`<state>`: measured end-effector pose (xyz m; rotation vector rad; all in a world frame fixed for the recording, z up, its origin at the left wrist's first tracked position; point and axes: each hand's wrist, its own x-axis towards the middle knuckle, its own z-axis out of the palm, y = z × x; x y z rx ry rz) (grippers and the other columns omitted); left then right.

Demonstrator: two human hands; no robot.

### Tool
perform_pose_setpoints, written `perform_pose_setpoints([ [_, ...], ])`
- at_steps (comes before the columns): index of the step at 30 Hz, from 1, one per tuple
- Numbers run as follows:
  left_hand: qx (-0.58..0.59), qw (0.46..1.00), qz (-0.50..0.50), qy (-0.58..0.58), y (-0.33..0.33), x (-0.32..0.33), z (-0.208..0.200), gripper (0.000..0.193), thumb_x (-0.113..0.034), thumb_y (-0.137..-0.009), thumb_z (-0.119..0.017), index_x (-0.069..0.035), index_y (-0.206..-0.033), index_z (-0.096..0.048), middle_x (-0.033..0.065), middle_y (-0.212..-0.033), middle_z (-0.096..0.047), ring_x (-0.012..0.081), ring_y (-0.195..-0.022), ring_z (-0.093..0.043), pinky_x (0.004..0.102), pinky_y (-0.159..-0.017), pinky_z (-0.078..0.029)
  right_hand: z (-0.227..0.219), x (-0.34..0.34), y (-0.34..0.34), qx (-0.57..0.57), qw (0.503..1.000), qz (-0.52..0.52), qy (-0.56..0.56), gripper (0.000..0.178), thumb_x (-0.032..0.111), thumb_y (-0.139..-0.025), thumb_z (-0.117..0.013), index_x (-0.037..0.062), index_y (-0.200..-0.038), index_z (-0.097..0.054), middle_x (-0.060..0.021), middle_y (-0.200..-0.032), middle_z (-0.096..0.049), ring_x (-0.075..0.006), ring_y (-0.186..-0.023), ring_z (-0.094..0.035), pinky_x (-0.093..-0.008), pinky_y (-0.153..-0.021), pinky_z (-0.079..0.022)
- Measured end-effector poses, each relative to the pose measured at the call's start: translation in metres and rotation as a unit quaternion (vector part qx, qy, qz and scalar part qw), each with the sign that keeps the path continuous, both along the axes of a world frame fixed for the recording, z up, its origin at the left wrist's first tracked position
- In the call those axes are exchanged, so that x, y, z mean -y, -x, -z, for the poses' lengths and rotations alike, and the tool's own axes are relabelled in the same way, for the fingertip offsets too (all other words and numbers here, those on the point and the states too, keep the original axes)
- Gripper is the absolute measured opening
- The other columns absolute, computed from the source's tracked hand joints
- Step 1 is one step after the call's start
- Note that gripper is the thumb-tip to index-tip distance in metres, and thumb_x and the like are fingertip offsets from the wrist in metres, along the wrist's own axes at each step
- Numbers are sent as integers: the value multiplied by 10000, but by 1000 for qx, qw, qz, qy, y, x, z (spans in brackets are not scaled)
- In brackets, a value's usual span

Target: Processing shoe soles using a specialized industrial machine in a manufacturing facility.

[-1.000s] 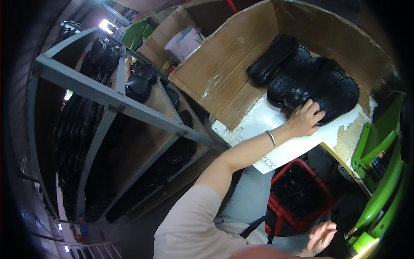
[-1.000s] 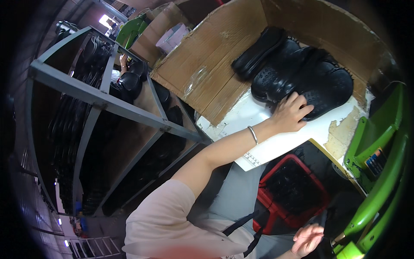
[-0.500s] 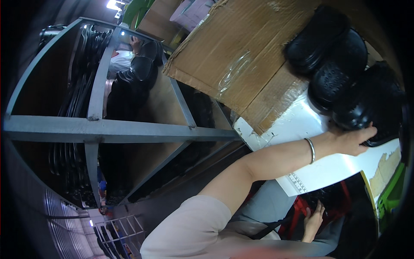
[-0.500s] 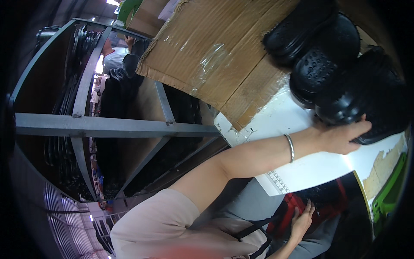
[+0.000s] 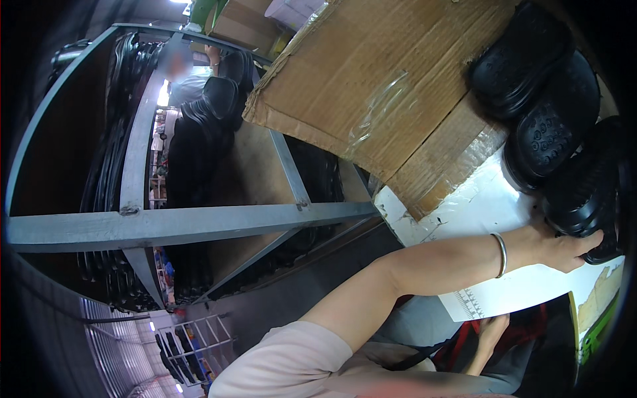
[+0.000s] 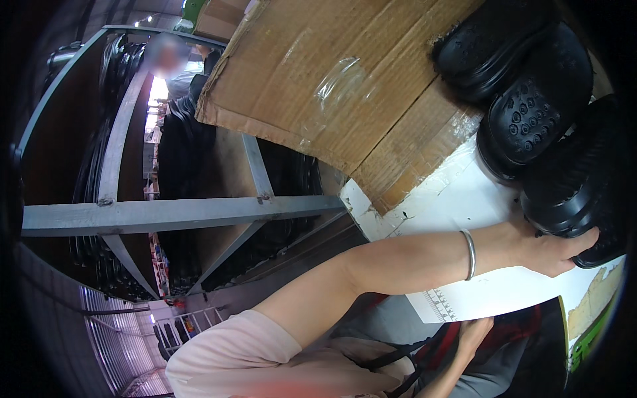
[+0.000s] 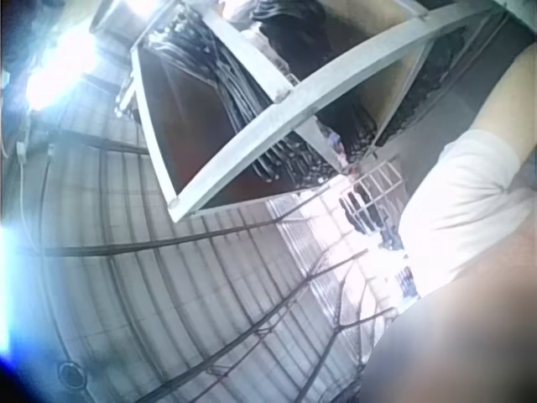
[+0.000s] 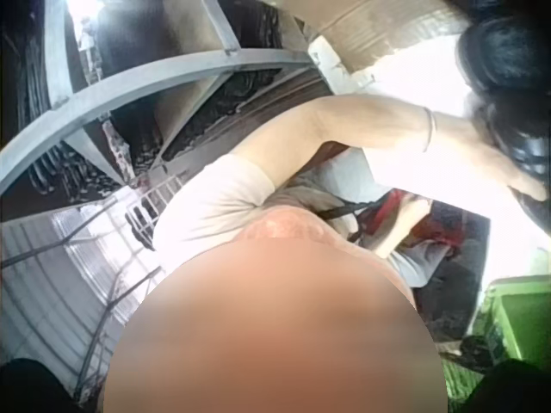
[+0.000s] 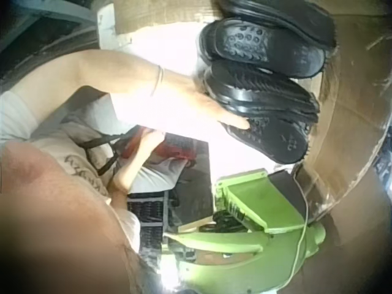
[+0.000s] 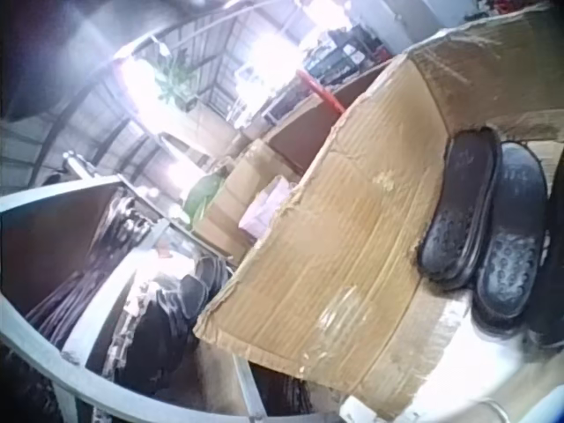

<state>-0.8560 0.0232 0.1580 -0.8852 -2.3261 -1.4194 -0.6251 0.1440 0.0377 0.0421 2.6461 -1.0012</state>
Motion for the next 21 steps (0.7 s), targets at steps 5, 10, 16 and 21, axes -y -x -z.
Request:
perform_pose_setpoints([
  [5,8,999,-14,29,5,15,3,288,-174,-701,-681,-63,-951,-593,136,-956,-592,305,-939,-591,413,-834,-467,36,33,14,50,983,78,160,276,-32,-793,-562,-89,-1063,-584,-282,-1014,-613,-447,-956,-588,-461,-811,-469],
  [10,-4,1000,-6,25,5,6,14,276,-174,-697,-679,-68,-936,-590,133,-947,-595,304,-929,-595,417,-826,-471,54,34,18,52,983,57,168,275,-27,-796,-563,-86,-1063,-586,-279,-1013,-614,-445,-957,-587,-461,-816,-466],
  [16,-21,1000,0,23,3,-4,27,262,-173,-692,-677,-74,-918,-587,130,-938,-600,304,-918,-601,422,-816,-475,72,36,17,52,982,28,181,273,-20,-799,-563,-81,-1063,-588,-276,-1011,-616,-443,-959,-586,-462,-821,-462],
  [21,-59,998,-23,9,10,-11,39,224,-168,-666,-667,-103,-850,-557,114,-878,-609,304,-848,-618,451,-759,-487,83,30,16,38,982,10,183,271,-14,-801,-563,-78,-1064,-590,-274,-1010,-617,-441,-960,-585,-462,-825,-459],
])
